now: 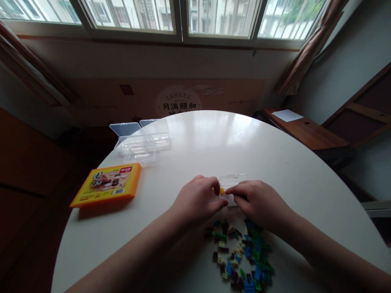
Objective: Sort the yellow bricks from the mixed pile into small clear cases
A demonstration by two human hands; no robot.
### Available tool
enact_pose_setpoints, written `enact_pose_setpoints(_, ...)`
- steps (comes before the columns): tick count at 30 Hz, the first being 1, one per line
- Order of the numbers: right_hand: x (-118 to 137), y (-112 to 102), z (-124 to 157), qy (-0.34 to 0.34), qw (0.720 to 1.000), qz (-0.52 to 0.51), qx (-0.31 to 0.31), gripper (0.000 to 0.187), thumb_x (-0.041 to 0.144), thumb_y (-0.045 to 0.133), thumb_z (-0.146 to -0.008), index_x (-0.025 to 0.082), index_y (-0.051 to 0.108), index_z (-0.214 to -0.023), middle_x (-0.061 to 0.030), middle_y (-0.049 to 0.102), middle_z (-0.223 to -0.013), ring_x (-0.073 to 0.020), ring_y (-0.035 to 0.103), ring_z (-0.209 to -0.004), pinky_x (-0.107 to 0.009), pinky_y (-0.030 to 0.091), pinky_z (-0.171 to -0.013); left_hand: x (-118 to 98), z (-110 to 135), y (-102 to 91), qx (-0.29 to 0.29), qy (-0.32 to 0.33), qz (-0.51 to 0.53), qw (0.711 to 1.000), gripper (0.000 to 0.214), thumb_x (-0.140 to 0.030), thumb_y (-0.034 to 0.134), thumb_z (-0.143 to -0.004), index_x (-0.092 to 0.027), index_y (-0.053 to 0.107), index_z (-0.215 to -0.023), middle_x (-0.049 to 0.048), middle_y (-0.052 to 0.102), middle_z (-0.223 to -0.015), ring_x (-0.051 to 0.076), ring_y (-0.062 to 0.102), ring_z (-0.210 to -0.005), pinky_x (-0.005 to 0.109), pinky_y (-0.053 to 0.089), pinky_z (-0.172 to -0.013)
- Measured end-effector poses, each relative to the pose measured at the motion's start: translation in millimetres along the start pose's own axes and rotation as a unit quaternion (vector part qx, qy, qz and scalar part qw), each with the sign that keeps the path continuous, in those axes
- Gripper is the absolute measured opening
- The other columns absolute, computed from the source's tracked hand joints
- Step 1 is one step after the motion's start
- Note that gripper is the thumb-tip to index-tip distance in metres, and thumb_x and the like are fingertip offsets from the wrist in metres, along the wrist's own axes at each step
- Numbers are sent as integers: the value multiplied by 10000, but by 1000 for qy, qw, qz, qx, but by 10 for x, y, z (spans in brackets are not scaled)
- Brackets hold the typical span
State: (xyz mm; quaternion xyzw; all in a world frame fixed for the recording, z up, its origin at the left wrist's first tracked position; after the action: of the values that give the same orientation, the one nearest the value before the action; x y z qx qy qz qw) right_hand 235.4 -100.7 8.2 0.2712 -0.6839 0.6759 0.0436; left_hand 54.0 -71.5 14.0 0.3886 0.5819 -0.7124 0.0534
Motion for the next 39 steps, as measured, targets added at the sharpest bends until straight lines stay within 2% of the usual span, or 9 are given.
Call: enact_pose_setpoints(39, 54, 3, -32, 11, 999, 52, -9, 303, 193, 534, -856, 316, 774, -995, 3, 771, -975, -211, 705, -875, -329, 545, -777, -12, -1, -8, -5, 17, -13, 1000, 171, -367, 697, -749, -220, 613, -772, 18, 646, -807, 223, 596, -855, 312, 442, -678)
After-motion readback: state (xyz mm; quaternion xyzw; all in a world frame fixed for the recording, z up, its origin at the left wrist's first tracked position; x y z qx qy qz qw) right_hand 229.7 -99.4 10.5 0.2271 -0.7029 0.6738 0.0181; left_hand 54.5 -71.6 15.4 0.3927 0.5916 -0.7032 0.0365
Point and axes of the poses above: each hand's wrist, its own z-axis away from the middle knuckle, its own y-axis out of the palm, x = y × z, the point moved 2 cm from there along -z, towards the middle knuckle
